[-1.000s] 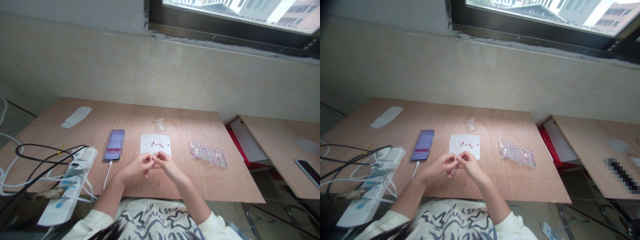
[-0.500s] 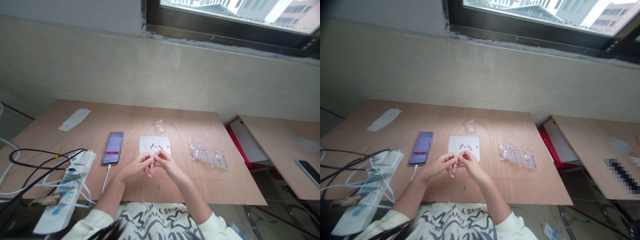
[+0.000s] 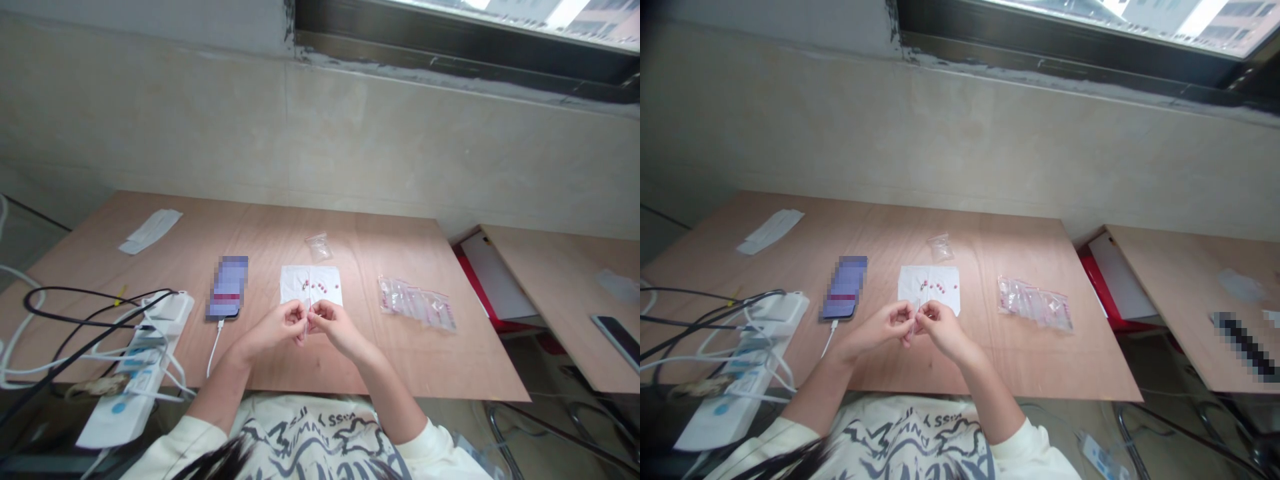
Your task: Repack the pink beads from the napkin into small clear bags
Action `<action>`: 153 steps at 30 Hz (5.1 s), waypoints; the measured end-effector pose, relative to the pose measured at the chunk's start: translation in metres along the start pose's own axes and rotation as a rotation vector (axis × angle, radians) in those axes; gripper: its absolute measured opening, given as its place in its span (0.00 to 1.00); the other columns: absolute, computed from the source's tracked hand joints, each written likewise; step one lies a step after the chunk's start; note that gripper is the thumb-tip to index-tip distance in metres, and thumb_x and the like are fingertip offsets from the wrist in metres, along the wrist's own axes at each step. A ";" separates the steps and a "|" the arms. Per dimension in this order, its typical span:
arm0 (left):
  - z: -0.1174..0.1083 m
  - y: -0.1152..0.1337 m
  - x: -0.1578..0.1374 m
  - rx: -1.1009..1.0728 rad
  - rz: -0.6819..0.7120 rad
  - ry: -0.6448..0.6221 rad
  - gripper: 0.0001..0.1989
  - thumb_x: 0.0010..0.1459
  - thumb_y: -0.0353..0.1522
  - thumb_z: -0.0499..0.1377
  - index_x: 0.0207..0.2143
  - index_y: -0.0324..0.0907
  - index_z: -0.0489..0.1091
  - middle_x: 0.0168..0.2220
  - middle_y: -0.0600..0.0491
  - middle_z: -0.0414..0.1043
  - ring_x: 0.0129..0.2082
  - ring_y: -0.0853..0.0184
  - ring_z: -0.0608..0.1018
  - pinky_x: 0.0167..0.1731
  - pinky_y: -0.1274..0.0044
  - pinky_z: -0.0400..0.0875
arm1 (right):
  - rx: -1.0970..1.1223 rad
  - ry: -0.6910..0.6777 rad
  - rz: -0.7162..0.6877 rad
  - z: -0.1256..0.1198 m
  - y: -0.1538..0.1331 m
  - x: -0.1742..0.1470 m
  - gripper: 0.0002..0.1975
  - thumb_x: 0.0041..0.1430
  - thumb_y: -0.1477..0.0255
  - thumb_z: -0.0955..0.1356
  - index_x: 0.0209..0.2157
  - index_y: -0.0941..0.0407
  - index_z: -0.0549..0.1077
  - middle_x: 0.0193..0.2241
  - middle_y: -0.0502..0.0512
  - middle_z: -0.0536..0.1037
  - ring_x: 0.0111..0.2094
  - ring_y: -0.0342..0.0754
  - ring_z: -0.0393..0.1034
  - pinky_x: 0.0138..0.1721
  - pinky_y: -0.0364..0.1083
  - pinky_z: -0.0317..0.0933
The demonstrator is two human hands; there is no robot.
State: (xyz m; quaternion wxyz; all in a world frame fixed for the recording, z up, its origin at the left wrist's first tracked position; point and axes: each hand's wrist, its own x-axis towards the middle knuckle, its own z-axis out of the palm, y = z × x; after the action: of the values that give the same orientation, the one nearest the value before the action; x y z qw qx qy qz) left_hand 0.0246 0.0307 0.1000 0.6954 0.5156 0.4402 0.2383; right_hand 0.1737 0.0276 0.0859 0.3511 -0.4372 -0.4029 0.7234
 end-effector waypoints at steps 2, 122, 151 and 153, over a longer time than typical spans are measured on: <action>0.004 0.001 -0.002 0.002 0.008 0.041 0.08 0.49 0.33 0.54 0.24 0.39 0.58 0.18 0.60 0.64 0.19 0.74 0.71 0.21 0.80 0.68 | -0.030 0.011 0.004 0.002 -0.002 -0.002 0.12 0.43 0.66 0.68 0.22 0.58 0.62 0.19 0.47 0.69 0.23 0.42 0.67 0.30 0.46 0.64; -0.042 -0.044 0.037 -0.102 -0.004 0.446 0.17 0.48 0.44 0.54 0.32 0.39 0.60 0.15 0.62 0.61 0.09 0.77 0.63 0.05 0.87 0.56 | 0.093 0.179 0.082 -0.035 0.045 0.064 0.18 0.37 0.63 0.70 0.28 0.58 0.63 0.19 0.48 0.74 0.11 0.39 0.63 0.12 0.40 0.60; -0.045 -0.068 0.018 -0.555 -0.012 0.591 0.17 0.40 0.39 0.61 0.31 0.39 0.63 0.16 0.58 0.66 0.14 0.74 0.66 0.12 0.84 0.58 | -0.110 0.844 -0.203 -0.099 0.038 0.061 0.10 0.42 0.64 0.64 0.20 0.57 0.62 0.10 0.41 0.58 0.11 0.36 0.49 0.12 0.37 0.43; -0.047 -0.067 0.018 -0.557 -0.016 0.590 0.16 0.40 0.38 0.61 0.30 0.39 0.63 0.16 0.58 0.66 0.14 0.75 0.66 0.12 0.84 0.58 | -0.434 0.899 -0.228 -0.109 0.021 0.085 0.08 0.45 0.67 0.63 0.21 0.58 0.63 0.14 0.46 0.65 0.15 0.39 0.57 0.15 0.38 0.50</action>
State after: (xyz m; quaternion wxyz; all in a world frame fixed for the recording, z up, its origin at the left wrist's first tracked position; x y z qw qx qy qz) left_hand -0.0150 0.0450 0.0276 0.6540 0.2135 0.5435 0.4810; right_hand 0.2390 0.1216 0.0052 0.4676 -0.7212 -0.3981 0.3205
